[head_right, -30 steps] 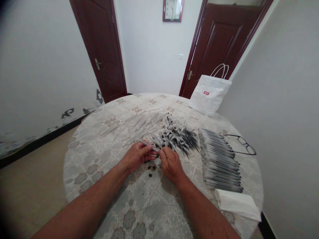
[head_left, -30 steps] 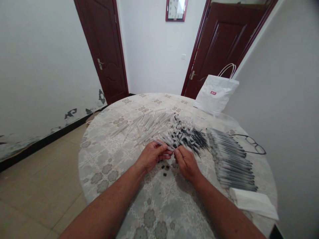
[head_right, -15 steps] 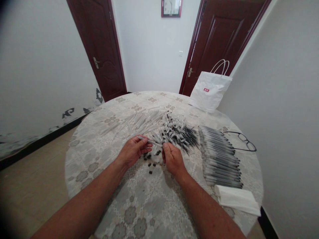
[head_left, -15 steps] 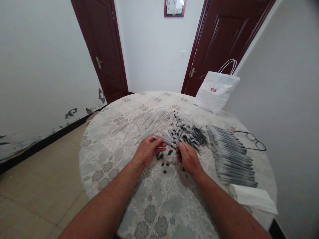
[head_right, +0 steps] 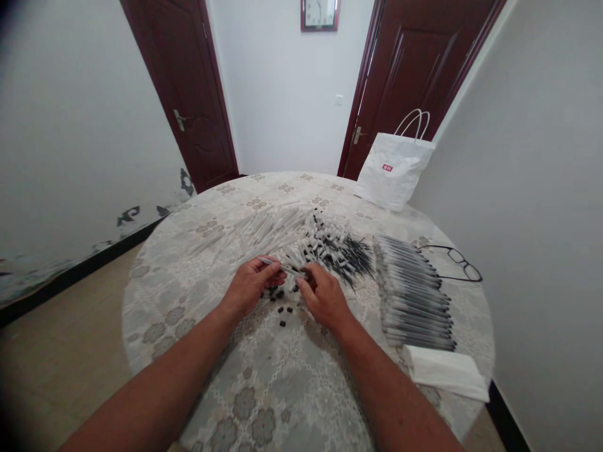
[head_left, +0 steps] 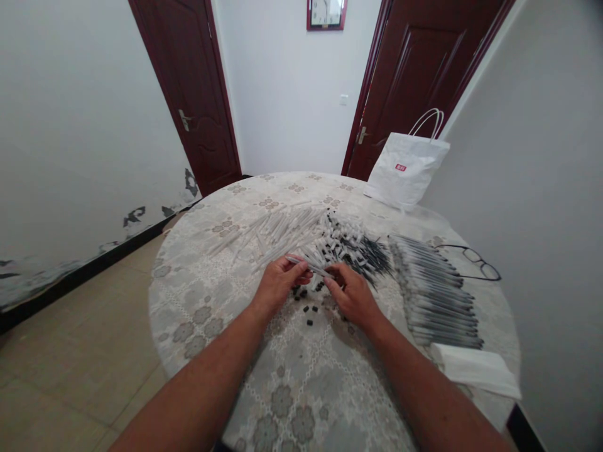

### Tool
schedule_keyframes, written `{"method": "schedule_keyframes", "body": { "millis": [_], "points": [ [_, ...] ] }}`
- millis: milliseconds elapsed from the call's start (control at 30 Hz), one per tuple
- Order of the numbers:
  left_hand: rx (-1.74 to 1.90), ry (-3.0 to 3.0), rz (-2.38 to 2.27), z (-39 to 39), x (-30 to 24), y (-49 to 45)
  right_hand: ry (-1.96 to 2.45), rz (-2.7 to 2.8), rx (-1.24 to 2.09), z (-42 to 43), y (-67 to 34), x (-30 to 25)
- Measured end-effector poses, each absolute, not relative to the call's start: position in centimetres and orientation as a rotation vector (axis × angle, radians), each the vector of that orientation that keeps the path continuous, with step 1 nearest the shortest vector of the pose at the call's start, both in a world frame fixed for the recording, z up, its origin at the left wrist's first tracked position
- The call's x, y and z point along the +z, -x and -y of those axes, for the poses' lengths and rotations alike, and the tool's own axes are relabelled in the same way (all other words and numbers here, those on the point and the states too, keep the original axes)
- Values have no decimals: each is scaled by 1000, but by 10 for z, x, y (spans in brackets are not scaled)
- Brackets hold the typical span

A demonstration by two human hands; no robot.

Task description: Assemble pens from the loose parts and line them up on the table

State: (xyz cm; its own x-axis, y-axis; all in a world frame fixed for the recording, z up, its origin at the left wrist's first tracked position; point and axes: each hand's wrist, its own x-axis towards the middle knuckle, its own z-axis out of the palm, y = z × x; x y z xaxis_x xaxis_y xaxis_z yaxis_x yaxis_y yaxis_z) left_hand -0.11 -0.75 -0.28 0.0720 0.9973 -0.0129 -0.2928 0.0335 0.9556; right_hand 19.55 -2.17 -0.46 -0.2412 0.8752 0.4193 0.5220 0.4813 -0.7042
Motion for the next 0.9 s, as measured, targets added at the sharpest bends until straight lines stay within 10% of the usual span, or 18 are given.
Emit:
{"method": "schedule_keyframes", "body": {
  "millis": [900],
  "points": [
    [519, -2720, -1472, 16, -17, -6, 1395, 1876, 92, 6, -215, -13]
  ]
}}
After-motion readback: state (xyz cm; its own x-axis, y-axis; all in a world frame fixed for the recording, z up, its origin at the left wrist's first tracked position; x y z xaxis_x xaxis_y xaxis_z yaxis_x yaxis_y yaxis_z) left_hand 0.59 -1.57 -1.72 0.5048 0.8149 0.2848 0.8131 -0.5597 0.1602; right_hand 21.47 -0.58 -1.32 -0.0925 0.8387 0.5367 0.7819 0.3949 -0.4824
